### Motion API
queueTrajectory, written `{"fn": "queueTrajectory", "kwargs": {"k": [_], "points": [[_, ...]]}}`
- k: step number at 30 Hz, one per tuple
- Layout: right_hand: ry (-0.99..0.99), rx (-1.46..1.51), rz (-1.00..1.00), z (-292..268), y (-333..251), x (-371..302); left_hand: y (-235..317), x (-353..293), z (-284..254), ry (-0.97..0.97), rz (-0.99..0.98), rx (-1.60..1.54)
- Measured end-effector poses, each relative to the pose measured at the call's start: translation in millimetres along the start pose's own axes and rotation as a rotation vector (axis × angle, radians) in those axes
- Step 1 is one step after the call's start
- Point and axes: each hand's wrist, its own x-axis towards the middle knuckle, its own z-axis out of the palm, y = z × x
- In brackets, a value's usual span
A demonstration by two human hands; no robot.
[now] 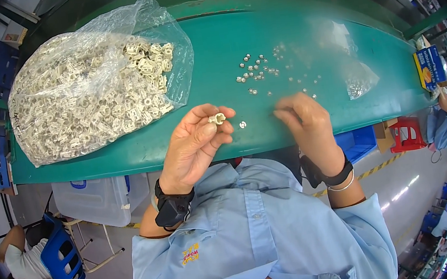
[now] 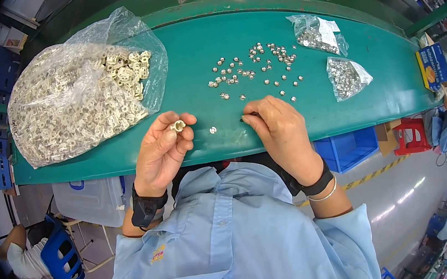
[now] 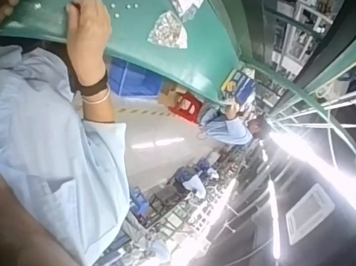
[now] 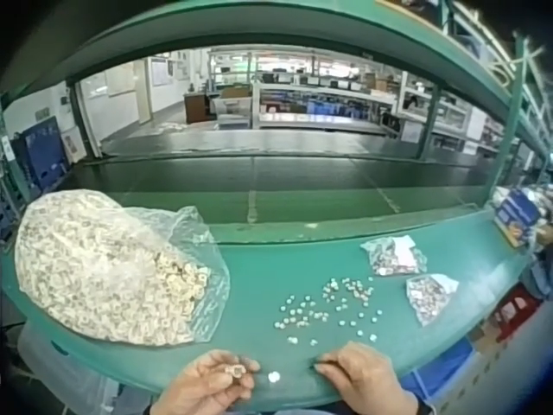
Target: The person picks up a white plastic housing and a metal contact, then inserts the contact into the housing using a small tool before placing the assembled unit on the work surface.
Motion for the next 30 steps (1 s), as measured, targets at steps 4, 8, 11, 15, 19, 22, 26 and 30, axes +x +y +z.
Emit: {"fn": "queueTrajectory", "kwargs": {"k": [4, 8, 11, 15, 19, 22, 26, 30], "points": [[-0.009, 0.027, 0.039, -1, -1, -2, 0, 0, 0, 0.015, -0.004, 0.004], [-0.04, 0.03, 0.041, -4, -3, -1, 1, 0, -7, -0.038, -0.016, -0.017], [-0.05, 0.033, 0.064, -5, -5, -1, 2, 0, -9, -0.058, -0.013, -0.027], [-0.084, 0.176, 0.135, -6, -10, 1, 0, -1, -7, 0.003, 0.001, 0.004], [-0.093, 0.235, 0.058, 5, -15, 8, 6, -5, -4, 0.05, -0.001, 0.112], [-0.106, 0.206, 0.025, 10, -15, 8, 7, -9, -5, -0.016, -0.005, 0.181], [-0.124, 0.145, -0.041, 18, -15, 8, 8, -12, -7, -0.027, 0.014, 0.174], [-0.144, 0.101, -0.064, 19, -17, 9, 5, -14, -10, 0.026, 0.081, 0.237]]}}
